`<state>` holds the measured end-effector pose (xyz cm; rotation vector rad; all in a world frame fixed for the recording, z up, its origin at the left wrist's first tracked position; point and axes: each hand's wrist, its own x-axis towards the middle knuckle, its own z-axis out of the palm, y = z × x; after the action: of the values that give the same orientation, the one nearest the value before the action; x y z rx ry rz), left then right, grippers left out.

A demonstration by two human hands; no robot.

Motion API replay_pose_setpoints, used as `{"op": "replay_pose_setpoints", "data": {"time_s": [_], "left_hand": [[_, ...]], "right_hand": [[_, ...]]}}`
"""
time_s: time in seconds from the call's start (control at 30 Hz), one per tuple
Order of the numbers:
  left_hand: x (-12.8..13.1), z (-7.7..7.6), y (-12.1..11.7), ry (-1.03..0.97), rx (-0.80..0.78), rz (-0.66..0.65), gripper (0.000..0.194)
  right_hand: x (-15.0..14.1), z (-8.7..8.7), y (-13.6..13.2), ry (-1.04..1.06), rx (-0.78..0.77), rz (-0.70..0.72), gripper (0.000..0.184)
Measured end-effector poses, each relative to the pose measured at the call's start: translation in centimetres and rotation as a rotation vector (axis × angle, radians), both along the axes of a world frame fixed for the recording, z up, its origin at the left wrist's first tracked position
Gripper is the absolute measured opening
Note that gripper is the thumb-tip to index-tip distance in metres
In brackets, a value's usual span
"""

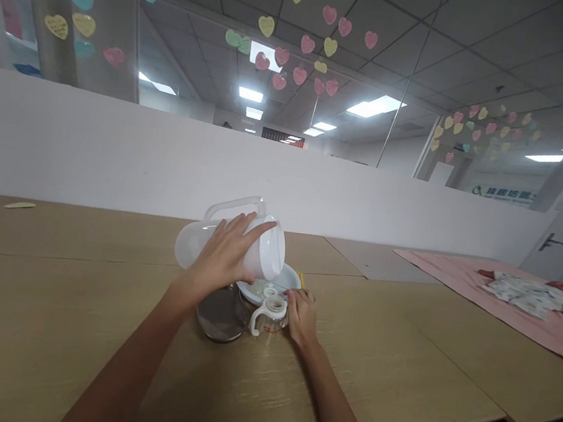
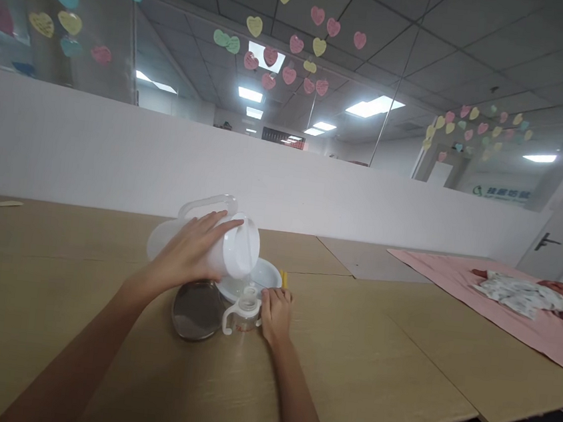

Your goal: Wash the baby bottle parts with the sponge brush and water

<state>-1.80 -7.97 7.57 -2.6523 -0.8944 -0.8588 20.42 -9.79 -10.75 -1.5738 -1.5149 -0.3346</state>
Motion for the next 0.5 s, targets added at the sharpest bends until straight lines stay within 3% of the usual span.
{"op": "replay_pose_setpoints", "data": {"time_s": [0.2,0.33,0.5], "left_hand": [[-2.2,0.9,1.7,-0.245,-0.059,-0.068,0.101],[-3.4,0.7,4.0,-0.600,-0.133,0.090,0.105],[-4.6,-1.4,8.0,-1.063,-0.222,0.265,0.109]], "right_hand": [[0.0,0.0,0.0,-0.023,-0.001,-0.004,0.057],[0.1,0.1,-0.1,-0.004,-0.017,0.022,0.056],[0.0,0.2,-0.1,-0.002,-0.007,0.033,0.054]]}}
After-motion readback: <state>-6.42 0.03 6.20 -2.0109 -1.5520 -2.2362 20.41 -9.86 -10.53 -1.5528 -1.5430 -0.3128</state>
